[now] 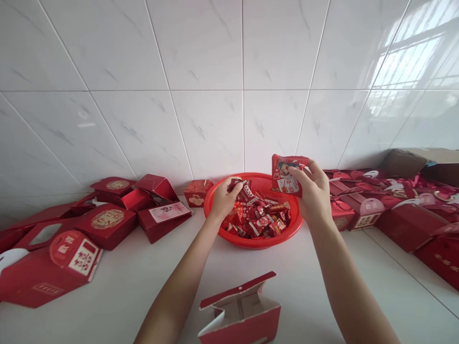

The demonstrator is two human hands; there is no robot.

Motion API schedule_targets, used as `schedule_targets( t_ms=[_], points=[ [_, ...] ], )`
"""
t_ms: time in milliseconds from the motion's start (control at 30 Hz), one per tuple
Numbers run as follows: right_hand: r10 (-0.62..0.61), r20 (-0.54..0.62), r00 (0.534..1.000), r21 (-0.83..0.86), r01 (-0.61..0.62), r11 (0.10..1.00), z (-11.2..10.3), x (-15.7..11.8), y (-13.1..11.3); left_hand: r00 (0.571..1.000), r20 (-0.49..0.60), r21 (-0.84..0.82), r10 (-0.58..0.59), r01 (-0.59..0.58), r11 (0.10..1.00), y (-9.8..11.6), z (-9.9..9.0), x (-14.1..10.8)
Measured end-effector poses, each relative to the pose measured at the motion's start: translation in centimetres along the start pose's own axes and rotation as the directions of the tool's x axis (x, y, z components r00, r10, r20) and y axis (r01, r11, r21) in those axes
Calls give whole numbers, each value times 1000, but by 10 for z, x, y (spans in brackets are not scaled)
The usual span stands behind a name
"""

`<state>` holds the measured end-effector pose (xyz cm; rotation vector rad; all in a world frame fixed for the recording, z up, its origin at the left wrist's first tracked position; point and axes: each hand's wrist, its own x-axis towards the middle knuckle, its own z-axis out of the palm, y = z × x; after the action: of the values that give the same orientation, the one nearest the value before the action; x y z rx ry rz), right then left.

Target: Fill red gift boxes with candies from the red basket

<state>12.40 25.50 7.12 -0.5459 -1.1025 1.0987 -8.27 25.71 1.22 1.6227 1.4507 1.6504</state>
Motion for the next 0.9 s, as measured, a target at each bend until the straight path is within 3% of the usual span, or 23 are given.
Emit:
schedule_targets(
  t_ms=[700,900],
  points=[
    [107,-1,994,-55,-107,993,-2,4,4,999,-45,-75,-22,18,997,-11,0,3],
    [96,53,994,-129,-88,988,-5,6,8,999,-32,-68,-32,30,997,-10,0,3]
  ],
)
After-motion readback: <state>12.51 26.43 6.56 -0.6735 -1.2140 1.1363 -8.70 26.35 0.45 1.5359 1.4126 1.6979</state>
